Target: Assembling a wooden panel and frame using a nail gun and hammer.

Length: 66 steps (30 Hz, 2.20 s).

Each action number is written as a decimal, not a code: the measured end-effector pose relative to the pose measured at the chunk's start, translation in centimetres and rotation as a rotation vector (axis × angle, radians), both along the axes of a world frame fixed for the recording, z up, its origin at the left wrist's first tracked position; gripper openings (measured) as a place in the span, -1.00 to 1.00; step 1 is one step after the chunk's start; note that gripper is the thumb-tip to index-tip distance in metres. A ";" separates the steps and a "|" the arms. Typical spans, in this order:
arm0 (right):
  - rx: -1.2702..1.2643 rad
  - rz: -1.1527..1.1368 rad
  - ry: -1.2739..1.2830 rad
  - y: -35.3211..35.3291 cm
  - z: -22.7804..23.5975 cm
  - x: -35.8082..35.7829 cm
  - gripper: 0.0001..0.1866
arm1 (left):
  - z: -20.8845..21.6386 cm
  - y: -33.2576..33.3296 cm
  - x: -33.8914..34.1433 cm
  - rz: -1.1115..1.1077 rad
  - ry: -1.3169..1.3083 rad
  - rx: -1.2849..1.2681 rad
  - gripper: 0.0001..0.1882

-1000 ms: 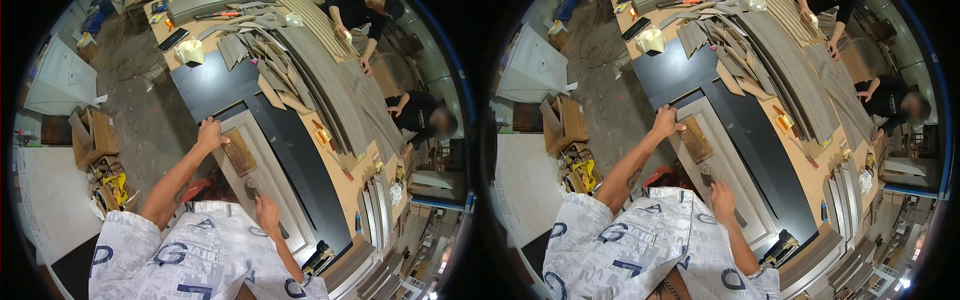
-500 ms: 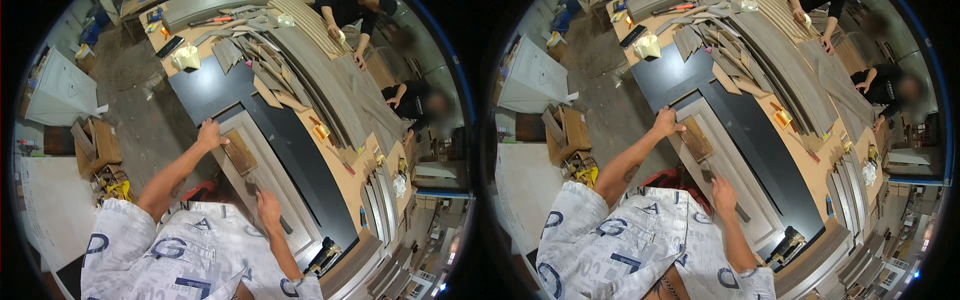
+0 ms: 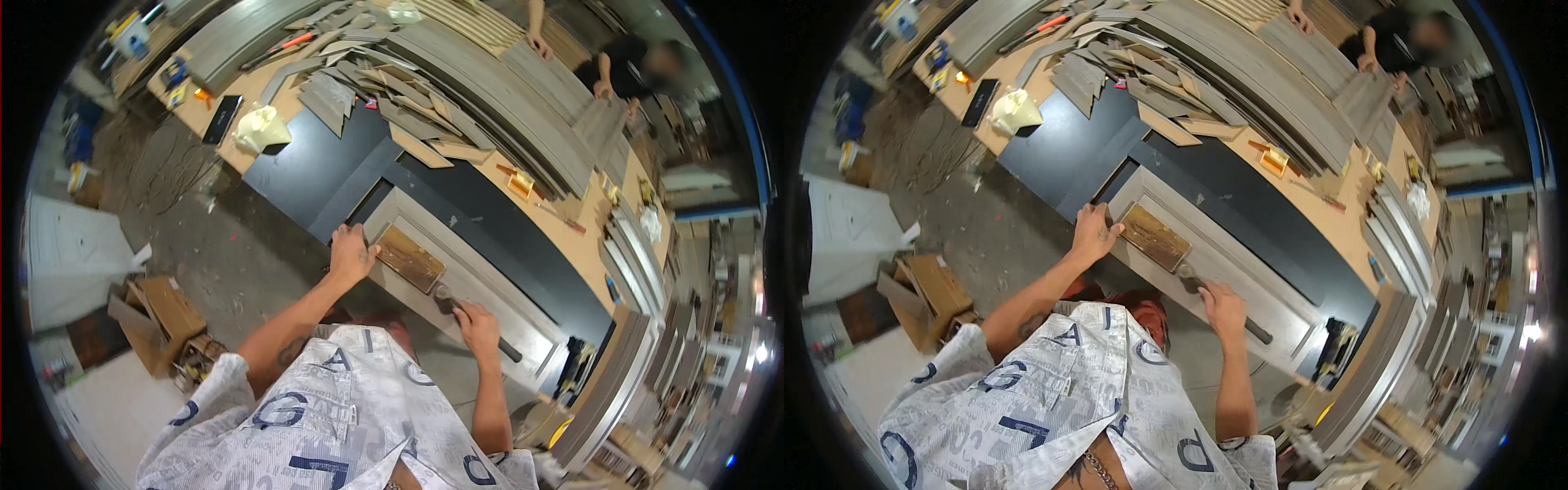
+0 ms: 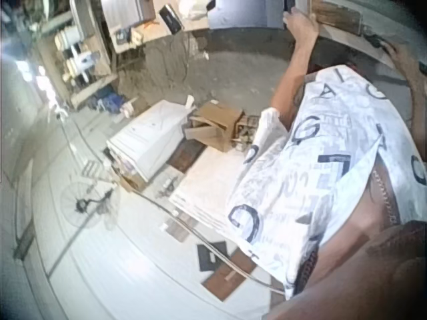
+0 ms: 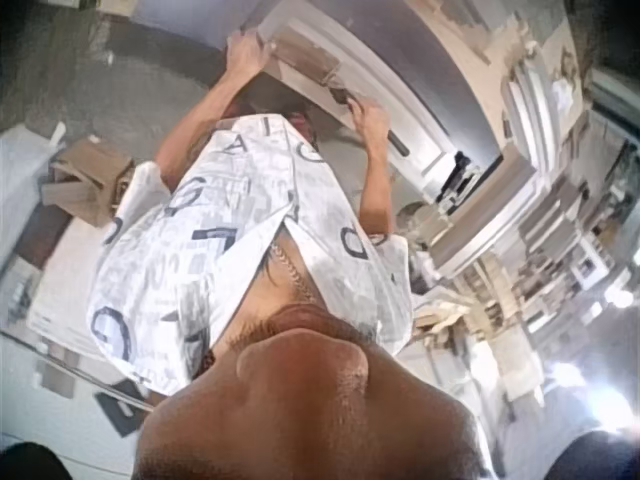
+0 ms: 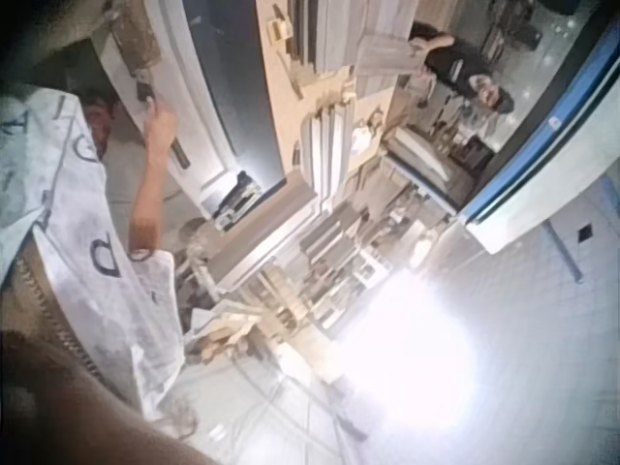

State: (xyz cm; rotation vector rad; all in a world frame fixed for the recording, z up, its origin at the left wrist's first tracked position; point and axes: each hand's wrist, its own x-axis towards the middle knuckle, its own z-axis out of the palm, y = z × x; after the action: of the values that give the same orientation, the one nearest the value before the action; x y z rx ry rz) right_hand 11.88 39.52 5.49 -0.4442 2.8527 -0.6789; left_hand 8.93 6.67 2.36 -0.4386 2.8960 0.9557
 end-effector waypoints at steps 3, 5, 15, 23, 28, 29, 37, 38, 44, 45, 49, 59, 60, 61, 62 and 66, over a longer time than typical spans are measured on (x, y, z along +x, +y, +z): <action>0.063 -0.195 0.048 -2.7 1.6 3.0 -0.77 | -1.6 -2.5 1.5 -0.116 0.188 0.252 -0.29; 0.140 -0.459 0.033 -4.7 2.2 5.0 -0.74 | -1.2 -3.5 1.9 -0.124 0.108 0.478 -0.26; -0.219 -0.891 -0.034 -14.4 1.8 12.5 -0.69 | -1.5 -7.8 0.0 -0.215 -0.293 0.726 -0.36; -0.083 -0.646 0.021 -16.6 1.5 12.9 -0.70 | 1.9 -8.3 0.1 -0.263 -0.361 0.644 -0.41; -0.335 -0.937 -0.289 -13.3 2.6 10.4 -0.75 | -0.4 -6.6 1.0 -0.128 -0.154 0.743 -0.37; -0.332 -0.929 -0.290 -12.4 2.6 9.6 -0.75 | 0.0 -6.3 0.7 -0.101 -0.181 0.699 -0.36; -1.056 -1.343 -0.381 -10.8 -1.4 5.7 -0.75 | 0.1 -5.2 0.7 -0.053 -0.157 0.636 -0.37; -0.988 -1.313 -0.402 -11.6 -1.3 5.6 -0.76 | 0.1 -5.2 0.7 -0.056 -0.164 0.648 -0.37; -1.087 -1.316 -0.448 -11.8 -0.2 5.6 -0.77 | -0.8 -5.6 0.5 0.002 -0.113 0.656 -0.40; -1.088 -1.317 -0.445 -12.0 -0.2 5.5 -0.77 | -0.6 -5.6 0.4 -0.001 -0.112 0.656 -0.40; -0.964 -1.151 -0.519 -13.0 -0.6 5.3 -0.74 | -0.9 -5.8 0.4 -0.056 -0.107 0.590 -0.40; -0.973 -1.149 -0.511 -13.4 -0.2 5.1 -0.75 | -2.1 -5.9 0.5 -0.046 -0.136 0.673 -0.37; -1.002 -1.143 -0.521 -12.9 -0.1 4.9 -0.74 | -1.7 -5.9 0.3 -0.046 -0.133 0.672 -0.37; -1.031 -1.136 -0.531 -12.6 0.0 4.8 -0.73 | -1.1 -5.9 0.2 -0.005 -0.188 0.726 -0.37; -1.032 -1.133 -0.530 -12.5 -0.2 4.9 -0.73 | -0.7 -5.9 0.2 0.036 -0.244 0.779 -0.38; -0.997 -1.193 -0.461 -12.6 -0.3 5.2 -0.71 | -0.9 -5.7 0.8 0.033 -0.156 0.772 -0.39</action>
State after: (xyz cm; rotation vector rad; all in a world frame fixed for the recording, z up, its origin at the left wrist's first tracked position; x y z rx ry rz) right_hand 17.05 26.90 5.23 1.2514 1.8656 -1.9906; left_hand 9.73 0.95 1.51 -0.4569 2.1460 1.8104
